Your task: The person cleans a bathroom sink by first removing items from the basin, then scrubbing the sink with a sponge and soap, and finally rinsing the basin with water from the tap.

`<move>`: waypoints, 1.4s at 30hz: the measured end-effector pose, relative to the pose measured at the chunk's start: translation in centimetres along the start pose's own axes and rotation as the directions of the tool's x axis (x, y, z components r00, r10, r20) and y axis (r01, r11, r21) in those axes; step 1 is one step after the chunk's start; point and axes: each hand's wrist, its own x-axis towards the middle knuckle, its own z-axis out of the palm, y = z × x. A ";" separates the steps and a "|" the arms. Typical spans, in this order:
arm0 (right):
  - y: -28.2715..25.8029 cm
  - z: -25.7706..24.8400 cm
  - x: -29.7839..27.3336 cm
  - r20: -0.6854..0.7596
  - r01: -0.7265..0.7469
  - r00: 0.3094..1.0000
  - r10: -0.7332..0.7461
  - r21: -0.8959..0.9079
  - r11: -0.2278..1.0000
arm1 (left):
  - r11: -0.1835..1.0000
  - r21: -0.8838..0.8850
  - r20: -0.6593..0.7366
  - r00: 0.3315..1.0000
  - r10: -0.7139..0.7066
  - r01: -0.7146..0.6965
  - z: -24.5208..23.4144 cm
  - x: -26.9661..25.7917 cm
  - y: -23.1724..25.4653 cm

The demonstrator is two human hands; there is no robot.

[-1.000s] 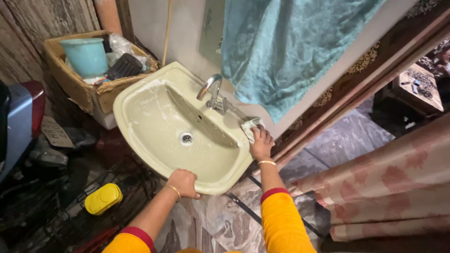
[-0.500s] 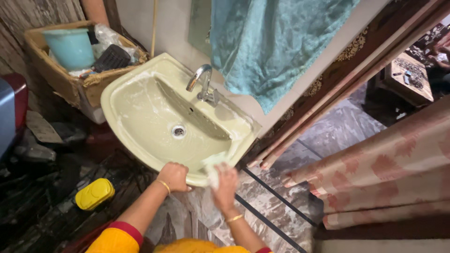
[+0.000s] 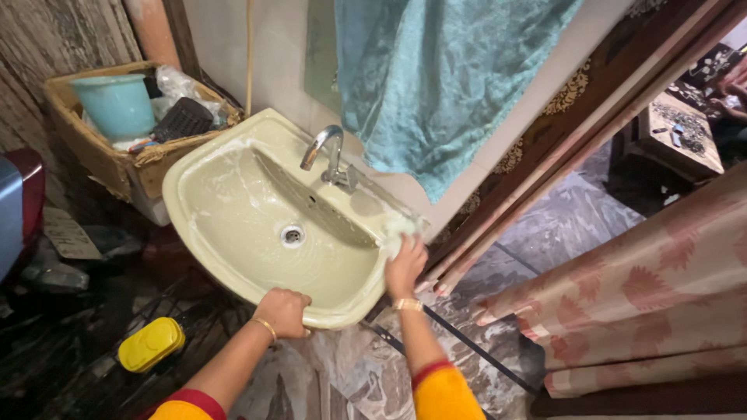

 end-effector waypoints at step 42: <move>1.8 4.0 1.1 -0.132 -0.363 0.867 0.480 0.493 0.791 | 0.998 -0.044 0.006 0.999 -0.033 0.034 0.3 -0.2 1.7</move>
